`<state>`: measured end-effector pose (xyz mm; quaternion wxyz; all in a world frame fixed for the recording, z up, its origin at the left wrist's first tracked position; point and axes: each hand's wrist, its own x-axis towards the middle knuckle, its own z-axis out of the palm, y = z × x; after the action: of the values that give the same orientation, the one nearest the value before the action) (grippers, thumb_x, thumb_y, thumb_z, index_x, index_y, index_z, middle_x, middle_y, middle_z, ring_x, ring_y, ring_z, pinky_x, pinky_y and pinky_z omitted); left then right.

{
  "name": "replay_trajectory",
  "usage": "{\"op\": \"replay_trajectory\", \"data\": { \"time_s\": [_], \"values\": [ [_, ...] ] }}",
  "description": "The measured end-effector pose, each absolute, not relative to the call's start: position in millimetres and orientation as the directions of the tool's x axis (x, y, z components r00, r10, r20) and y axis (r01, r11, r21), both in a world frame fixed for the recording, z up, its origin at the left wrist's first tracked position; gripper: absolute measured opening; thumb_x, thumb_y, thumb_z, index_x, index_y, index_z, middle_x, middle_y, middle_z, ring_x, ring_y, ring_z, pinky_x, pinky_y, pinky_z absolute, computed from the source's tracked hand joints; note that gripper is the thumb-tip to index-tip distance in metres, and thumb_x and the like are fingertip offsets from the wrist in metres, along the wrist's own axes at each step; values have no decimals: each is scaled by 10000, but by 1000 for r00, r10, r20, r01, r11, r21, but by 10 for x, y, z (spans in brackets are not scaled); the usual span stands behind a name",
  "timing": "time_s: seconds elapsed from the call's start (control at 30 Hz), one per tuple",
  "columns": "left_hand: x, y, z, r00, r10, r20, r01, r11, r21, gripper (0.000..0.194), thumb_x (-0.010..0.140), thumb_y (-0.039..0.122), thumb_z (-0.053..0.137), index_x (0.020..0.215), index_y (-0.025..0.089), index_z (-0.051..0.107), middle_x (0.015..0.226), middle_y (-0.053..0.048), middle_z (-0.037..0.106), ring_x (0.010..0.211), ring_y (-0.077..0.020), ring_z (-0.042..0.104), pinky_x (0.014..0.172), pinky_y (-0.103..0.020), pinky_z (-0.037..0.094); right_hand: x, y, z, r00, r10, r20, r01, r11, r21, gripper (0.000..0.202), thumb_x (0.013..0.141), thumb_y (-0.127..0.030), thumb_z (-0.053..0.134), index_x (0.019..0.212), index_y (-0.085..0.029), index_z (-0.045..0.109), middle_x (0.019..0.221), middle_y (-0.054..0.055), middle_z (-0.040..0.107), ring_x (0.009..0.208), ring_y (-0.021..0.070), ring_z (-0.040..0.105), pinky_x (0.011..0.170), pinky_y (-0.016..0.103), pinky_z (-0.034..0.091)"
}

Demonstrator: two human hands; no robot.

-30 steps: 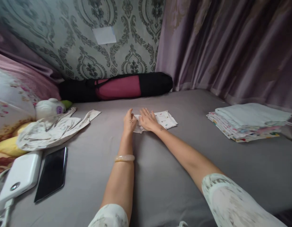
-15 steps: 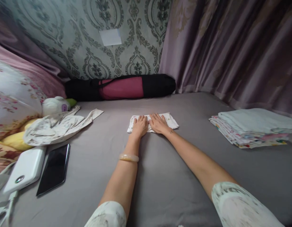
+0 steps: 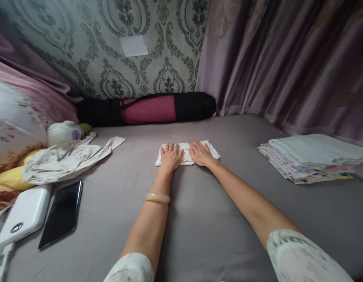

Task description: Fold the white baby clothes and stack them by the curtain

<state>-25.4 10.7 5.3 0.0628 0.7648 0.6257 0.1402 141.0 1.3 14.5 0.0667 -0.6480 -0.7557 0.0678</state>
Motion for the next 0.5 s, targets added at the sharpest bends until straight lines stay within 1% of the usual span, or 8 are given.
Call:
{"op": "replay_trajectory", "data": {
  "time_s": [0.07, 0.1, 0.17, 0.27, 0.5],
  "values": [
    [-305, 112, 73, 65, 978, 197, 951, -121, 283, 568, 971, 461, 277, 1444, 175, 409, 1541, -148, 331, 1457, -304, 199, 1175, -544, 102, 1505, 7, 147, -119, 992, 39, 978, 124, -166, 589, 993, -394, 152, 1505, -144, 304, 1580, 121, 240, 1465, 272, 159, 1167, 545, 87],
    [-336, 116, 79, 12, 979, 203, 953, -72, 294, 575, 970, 459, 268, 1445, 166, 408, 1545, -152, 319, 1459, -308, 187, 1176, -548, 97, 1561, 4, 141, -96, 994, 53, 983, 103, -151, 594, 991, -399, 154, 1505, -141, 304, 1582, 125, 232, 1466, 277, 150, 1166, 551, 79],
    [-396, 126, 75, -55, 987, 151, 951, 5, 309, 591, 966, 453, 264, 1448, 142, 404, 1543, -170, 315, 1456, -325, 191, 1171, -561, 110, 1664, 2, 117, -63, 997, 47, 990, 69, -127, 599, 989, -407, 155, 1506, -144, 303, 1583, 122, 226, 1466, 284, 146, 1163, 561, 84],
    [-446, 141, 43, -74, 995, 67, 951, 50, 304, 628, 954, 466, 275, 1460, 110, 379, 1533, -200, 318, 1447, -345, 211, 1163, -571, 129, 1754, 10, 75, -56, 998, 5, 991, 56, -119, 607, 987, -421, 146, 1512, -152, 293, 1585, 110, 224, 1465, 284, 152, 1160, 559, 116],
    [-439, 140, 19, -58, 997, 41, 956, 43, 290, 663, 948, 484, 237, 1481, 101, 335, 1539, -207, 302, 1444, -358, 211, 1149, -601, 134, 1747, 9, 55, -56, 998, 13, 989, 57, -133, 605, 986, -422, 152, 1508, -156, 301, 1582, 104, 240, 1459, 279, 176, 1150, 524, 191]
  ]
}}
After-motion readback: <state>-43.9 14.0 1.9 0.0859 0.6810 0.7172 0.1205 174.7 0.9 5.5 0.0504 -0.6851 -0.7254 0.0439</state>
